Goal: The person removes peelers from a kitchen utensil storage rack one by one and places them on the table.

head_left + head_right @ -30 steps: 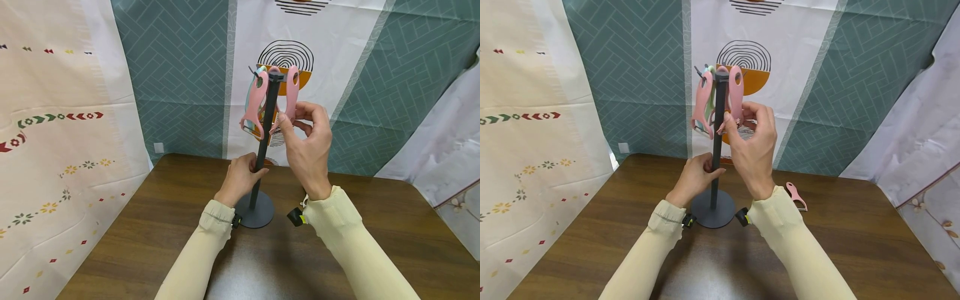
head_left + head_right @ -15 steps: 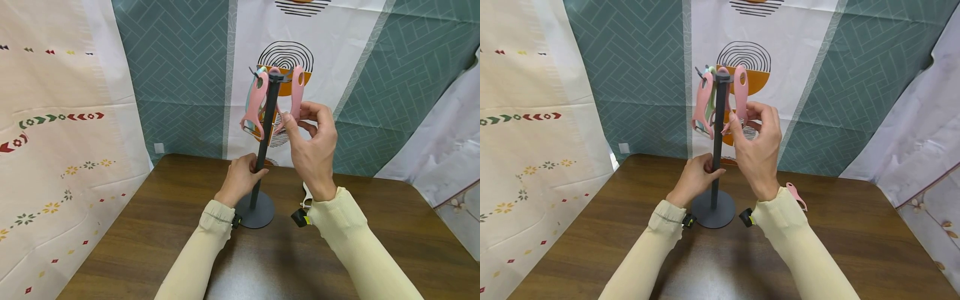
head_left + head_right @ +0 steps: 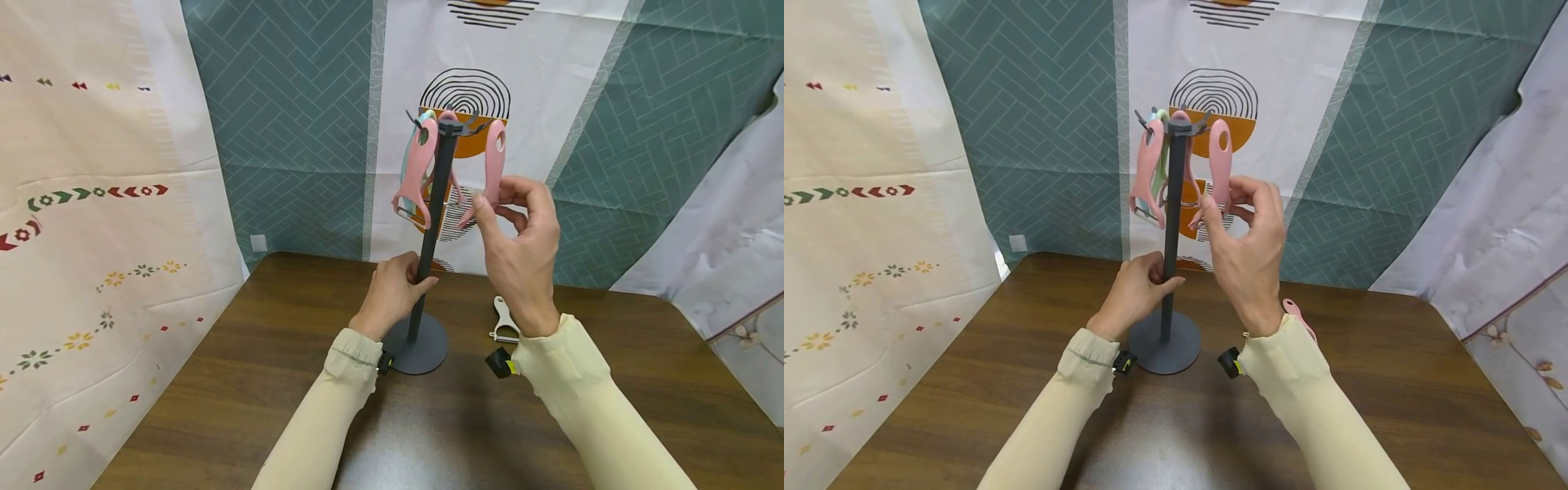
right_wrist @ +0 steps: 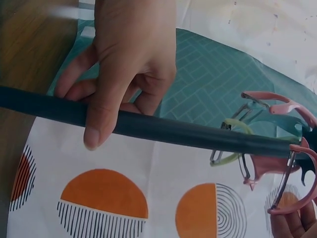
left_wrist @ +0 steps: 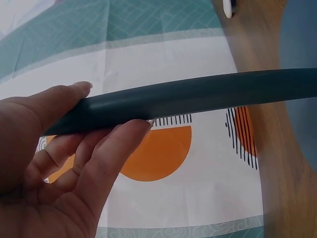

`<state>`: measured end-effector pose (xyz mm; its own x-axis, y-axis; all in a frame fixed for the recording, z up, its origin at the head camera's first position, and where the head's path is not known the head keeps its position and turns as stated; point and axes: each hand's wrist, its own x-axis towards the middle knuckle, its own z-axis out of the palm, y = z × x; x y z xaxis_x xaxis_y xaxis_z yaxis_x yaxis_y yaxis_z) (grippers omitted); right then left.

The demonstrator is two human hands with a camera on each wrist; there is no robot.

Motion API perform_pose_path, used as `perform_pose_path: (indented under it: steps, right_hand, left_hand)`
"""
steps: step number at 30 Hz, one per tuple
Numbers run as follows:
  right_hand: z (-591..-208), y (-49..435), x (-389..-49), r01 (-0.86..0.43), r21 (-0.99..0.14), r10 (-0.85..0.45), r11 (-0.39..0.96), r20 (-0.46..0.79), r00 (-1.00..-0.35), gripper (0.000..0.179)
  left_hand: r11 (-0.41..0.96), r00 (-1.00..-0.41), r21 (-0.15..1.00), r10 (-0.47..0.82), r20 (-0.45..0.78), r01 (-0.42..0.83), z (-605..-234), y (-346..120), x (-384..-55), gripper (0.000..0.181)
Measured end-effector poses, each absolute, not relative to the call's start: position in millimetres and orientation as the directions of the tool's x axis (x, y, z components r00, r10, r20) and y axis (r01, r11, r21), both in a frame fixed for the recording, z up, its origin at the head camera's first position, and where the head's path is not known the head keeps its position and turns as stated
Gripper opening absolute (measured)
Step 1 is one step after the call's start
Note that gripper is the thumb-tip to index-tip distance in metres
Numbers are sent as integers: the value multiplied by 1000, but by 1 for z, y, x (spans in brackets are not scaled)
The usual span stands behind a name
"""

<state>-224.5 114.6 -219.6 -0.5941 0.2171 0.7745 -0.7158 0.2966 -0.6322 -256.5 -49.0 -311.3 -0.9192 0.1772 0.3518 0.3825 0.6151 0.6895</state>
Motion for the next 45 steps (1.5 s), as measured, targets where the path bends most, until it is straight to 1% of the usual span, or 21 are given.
perform_pose_path:
  steps: [6, 15, 21, 26, 31, 37, 45]
  right_hand:
    - [-225, 120, -223, -699, -648, 227, 302, 761, -607, 30]
    - [-236, 132, -219, -682, -655, 214, 326, 754, -622, 31]
    - [-247, 143, -217, -656, -669, 215, 349, 739, -639, 31]
    - [-252, 150, -215, -635, -680, 217, 367, 726, -652, 31]
    - [-257, 158, -212, -616, -688, 213, 384, 715, -666, 30]
    - [-263, 169, -212, -597, -687, 217, 415, 712, -668, 30]
    - [-275, 182, -212, -565, -697, 225, 442, 696, -682, 29]
  left_hand:
    - [617, -917, 684, 188, 353, 390, -312, -50, -257, 29]
    - [619, -925, 689, 217, 312, 377, -310, -53, -258, 32]
    - [603, -910, 683, 237, 339, 412, -313, -52, -257, 34]
    - [583, -906, 694, 255, 337, 422, -314, -54, -257, 33]
    - [562, -901, 705, 285, 326, 433, -314, -56, -259, 27]
    - [519, -888, 724, 325, 325, 455, -311, -62, -259, 26]
    - [418, -870, 777, 365, 330, 470, -313, -65, -260, 32]
